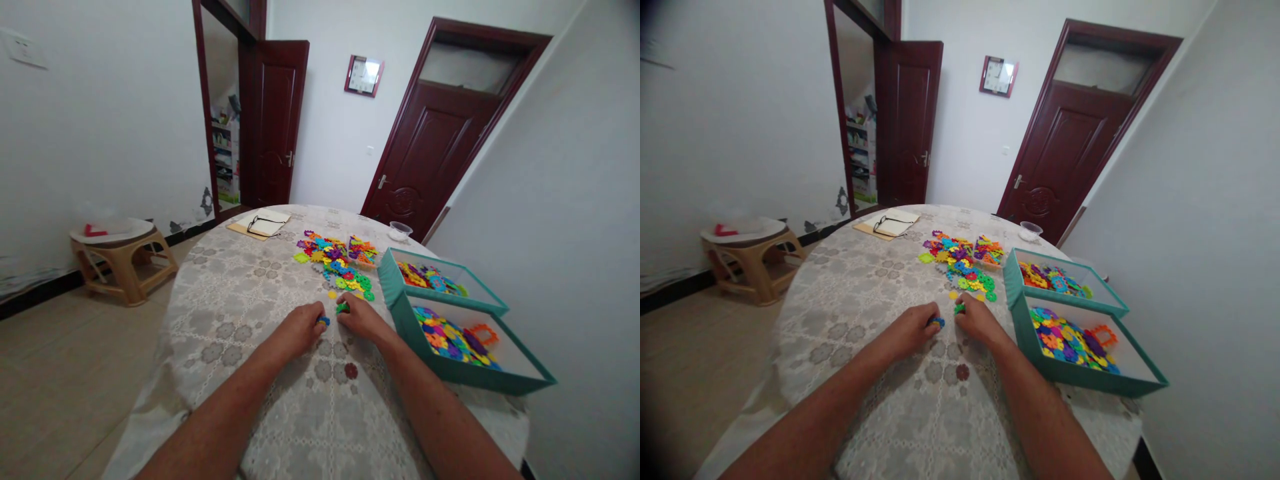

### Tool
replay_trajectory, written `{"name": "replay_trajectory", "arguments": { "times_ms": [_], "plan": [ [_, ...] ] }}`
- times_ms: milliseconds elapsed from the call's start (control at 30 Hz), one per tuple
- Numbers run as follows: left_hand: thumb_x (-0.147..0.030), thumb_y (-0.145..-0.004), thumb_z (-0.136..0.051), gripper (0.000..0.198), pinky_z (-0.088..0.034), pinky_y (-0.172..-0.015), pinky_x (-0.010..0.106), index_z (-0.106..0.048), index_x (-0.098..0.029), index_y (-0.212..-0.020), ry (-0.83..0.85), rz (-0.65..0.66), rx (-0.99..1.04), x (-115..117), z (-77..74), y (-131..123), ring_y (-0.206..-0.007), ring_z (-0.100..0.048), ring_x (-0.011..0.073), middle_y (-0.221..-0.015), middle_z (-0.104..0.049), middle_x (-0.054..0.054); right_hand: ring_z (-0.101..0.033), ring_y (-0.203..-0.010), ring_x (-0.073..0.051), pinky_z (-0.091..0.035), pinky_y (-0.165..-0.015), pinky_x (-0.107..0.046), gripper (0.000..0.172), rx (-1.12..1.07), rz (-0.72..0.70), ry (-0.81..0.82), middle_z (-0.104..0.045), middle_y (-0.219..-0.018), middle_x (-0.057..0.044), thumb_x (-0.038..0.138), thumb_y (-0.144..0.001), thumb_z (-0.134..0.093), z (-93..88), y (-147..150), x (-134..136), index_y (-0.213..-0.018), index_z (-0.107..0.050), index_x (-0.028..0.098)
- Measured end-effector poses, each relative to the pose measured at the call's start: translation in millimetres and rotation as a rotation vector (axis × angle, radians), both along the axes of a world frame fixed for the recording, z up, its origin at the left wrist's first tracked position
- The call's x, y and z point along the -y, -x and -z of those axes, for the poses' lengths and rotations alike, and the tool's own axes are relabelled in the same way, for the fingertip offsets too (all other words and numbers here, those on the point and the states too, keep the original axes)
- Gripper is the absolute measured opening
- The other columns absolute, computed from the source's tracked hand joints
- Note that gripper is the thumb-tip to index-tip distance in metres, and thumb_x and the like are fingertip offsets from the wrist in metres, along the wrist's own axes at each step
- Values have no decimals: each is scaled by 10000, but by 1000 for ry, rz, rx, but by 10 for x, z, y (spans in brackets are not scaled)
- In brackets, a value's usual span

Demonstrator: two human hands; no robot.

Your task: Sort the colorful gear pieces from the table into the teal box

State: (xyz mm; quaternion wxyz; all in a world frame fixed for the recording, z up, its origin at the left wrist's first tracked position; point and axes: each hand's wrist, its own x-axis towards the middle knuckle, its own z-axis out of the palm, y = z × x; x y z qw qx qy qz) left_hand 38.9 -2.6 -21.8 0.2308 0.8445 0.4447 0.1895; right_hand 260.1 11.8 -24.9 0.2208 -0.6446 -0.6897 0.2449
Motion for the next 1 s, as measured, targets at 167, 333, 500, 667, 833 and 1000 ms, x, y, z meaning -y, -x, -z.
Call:
{"name": "replay_trajectory", "arguments": {
  "times_ms": [167, 333, 500, 667, 833, 1000],
  "plan": [
    [-261, -1042, -434, 215, -507, -951, 341, -645, -221, -1050, -225, -126, 193, 1, -40, -49, -1029, -647, 210, -1062, -690, 71, -536, -522, -125, -406, -497, -212, 198, -1042, 119, 356, -590, -644, 54, 209, -775, -688, 140, 336, 227, -963, -624, 214],
    [-227, -1038, -457, 244, -525, -926, 346, -699, -230, -1067, -266, -44, 31, 65, -42, -85, -1012, -637, 215, -1079, -678, 81, -645, -600, -142, -543, -553, -251, 226, -1468, 170, 558, -673, -739, -7, 416, -1001, -546, 160, 561, 333, -948, -589, 201],
    [-272, -997, -590, 159, -513, -966, 360, -731, -232, -1059, -278, 57, 0, 83, -12, -102, -1060, -631, 237, -1090, -695, 83, -599, -493, -124, -531, -492, -240, 421, -1693, 227, 708, -654, -668, 15, 515, -1116, -343, 135, 576, 330, -988, -591, 201],
    [-255, -985, -611, 166, -524, -986, 356, -730, -225, -1097, -324, 129, 197, 75, -14, -102, -1065, -652, 235, -1075, -708, 80, -545, -433, -84, -484, -452, -184, 295, -1655, 290, 692, -633, -648, 32, 406, -1097, -480, 61, 569, 306, -966, -604, 174],
    [-282, -1051, -502, 205, -543, -937, 347, -699, -231, -1023, -413, 87, 365, 118, -101, -60, -1007, -669, 212, -1019, -707, 75, -608, -502, -98, -426, -410, -145, 114, -1598, 307, 581, -675, -702, 3, 261, -1034, -587, -97, 425, 350, -1008, -633, 159],
    [-292, -1062, -478, 215, -555, -910, 358, -678, -231, -1014, -451, 21, 349, 111, -97, 23, -967, -681, 214, -1006, -704, 77, -624, -568, -98, -365, -389, -125, 94, -1454, 273, 363, -706, -807, -32, 221, -991, -630, -573, -118, 383, -1061, -652, 161]
  ]
}}
